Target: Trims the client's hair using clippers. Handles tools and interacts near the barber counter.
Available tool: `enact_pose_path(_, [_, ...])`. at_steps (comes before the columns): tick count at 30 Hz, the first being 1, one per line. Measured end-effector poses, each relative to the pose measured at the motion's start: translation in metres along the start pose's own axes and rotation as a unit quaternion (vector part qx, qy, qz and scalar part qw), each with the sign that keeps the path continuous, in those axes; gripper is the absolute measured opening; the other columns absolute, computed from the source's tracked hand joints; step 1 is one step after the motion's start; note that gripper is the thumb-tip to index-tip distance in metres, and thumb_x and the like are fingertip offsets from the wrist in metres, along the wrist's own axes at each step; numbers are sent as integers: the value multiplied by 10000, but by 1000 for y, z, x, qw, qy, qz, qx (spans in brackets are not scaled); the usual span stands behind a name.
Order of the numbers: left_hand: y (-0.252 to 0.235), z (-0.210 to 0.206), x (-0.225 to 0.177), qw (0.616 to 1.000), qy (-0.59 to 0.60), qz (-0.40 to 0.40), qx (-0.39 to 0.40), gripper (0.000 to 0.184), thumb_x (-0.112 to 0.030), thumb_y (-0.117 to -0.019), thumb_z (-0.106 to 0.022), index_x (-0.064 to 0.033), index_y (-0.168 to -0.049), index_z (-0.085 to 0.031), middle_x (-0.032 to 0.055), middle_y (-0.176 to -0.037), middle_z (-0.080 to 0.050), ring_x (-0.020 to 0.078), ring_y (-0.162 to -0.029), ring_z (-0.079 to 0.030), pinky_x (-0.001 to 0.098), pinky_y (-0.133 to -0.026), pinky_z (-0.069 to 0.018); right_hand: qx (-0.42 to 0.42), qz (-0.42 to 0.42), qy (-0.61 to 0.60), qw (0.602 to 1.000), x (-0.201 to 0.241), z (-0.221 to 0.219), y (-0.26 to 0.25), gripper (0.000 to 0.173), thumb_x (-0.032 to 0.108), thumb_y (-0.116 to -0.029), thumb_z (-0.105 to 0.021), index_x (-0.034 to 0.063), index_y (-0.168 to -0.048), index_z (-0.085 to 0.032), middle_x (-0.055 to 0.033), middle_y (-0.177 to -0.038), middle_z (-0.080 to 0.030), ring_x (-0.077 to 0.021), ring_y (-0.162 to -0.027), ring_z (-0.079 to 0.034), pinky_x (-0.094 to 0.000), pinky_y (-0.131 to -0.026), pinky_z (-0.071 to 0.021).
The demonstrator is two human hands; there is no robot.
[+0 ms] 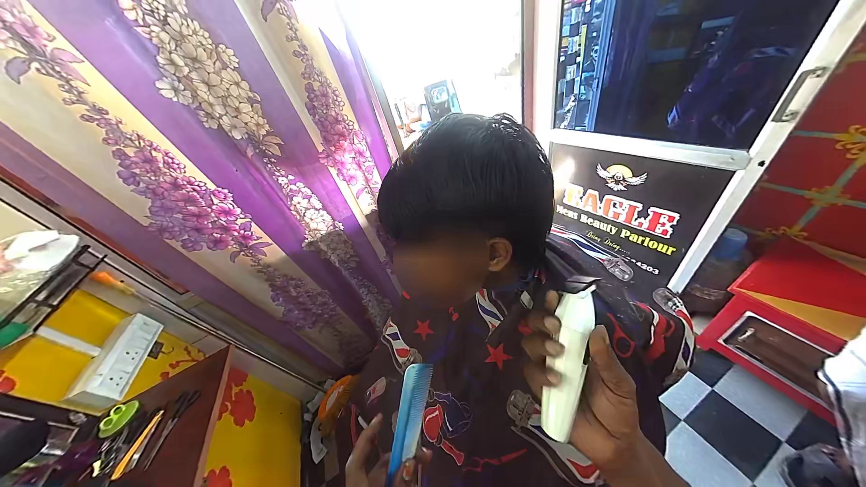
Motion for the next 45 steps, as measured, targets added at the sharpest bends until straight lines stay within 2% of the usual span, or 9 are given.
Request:
enact_pose_path(2, [-30, 8, -21, 983, -157, -85, 49, 375, -187, -1075, -519, 128, -1270, -582, 115, -980, -732, 106, -797, -679, 286, -751, -582, -11, -30, 8, 999, 3, -1, 12, 415, 320, -993, -651, 133, -1358, -586, -81, -1119, -663, -157, -828, -680, -277, -691, -581])
enact_pose_path(3, [-45, 8, -35, 962, -229, -131, 73, 303, -177, -1068, -526, 58, -1174, -686, 127, -993, -747, 144, -873, -704, 319, -832, -579, -23, -36, 53, 998, 7, -1, 17, 404, 311, -1001, -644, 140, -1361, -580, -67, -1074, -665, -139, -771, -667, -268, -654, -575])
enact_pose_path(5, [-74, 1, -66, 906, -340, -219, 125, 234, -207, -1070, -519, -127, -1140, -727, 74, -1134, -740, 178, -1045, -695, 351, -927, -554, -49, -27, 171, 984, 21, -4, 23, 427, 311, -1009, -643, 123, -1381, -552, -47, -983, -656, -118, -710, -652, -265, -618, -579])
enact_pose_path(8, [-110, -22, -101, 813, -438, -336, 186, 241, -202, -1065, -488, -233, -1214, -675, 34, -1371, -642, 223, -1099, -665, 375, -830, -556, -98, 26, 367, 925, 47, -15, 24, 566, 481, -1011, -587, 122, -1433, -472, -22, -1022, -657, -118, -780, -655, -281, -674, -588])
enact_pose_path(11, [-135, -57, -126, 733, -491, -422, 209, 236, -134, -989, -547, -207, -1163, -688, 29, -1453, -585, 242, -1024, -683, 388, -717, -571, -109, 75, 488, 863, 66, -29, 23, 584, 452, -1042, -514, 134, -1511, -375, -52, -1152, -648, -169, -944, -673, -333, -818, -598])
enact_pose_path(16, [-155, -104, -147, 682, -546, -410, 261, 238, -43, -878, -732, -148, -1091, -753, 23, -1652, -350, 254, -1106, -669, 407, -728, -589, -87, 155, 737, 653, 74, -40, 12, 542, 479, -1046, -527, 193, -1499, -440, 14, -1148, -701, -98, -920, -699, -270, -737, -614])
enact_pose_path(21, [-159, -109, -146, 673, -587, -365, 263, 318, 2, -791, -808, -106, -1086, -760, 69, -1636, -369, 293, -1077, -655, 427, -708, -564, -70, 175, 811, 553, 72, -30, -8, 514, 408, -1004, -604, 97, -1407, -530, 26, -1080, -694, -16, -832, -669, -218, -667, -591])
enact_pose_path(26, [-151, -94, -139, 659, -605, -373, 247, 256, -26, -836, -770, -104, -1079, -749, 63, -1599, -418, 274, -1006, -647, 404, -673, -535, -40, 162, 816, 554, 67, -17, -24, 462, 309, -984, -650, 55, -1359, -557, -1, -1082, -706, -22, -887, -685, -216, -743, -600])
enact_pose_path(45, [-152, -84, -111, 675, -599, -335, 272, 231, -28, -906, -704, -108, -1119, -747, 29, -1665, -307, 270, -1035, -625, 408, -707, -523, -70, 147, 825, 541, 58, -4, -46, 456, 364, -980, -673, 98, -1337, -574, 5, -1019, -721, -40, -793, -692, -230, -653, -596])
Point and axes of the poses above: each hand's wrist, its own y-axis away from the middle knuckle, its own z-axis out of the back of the hand, x = y × z, the point moved 4 cm from there along -y, towards the middle knuckle
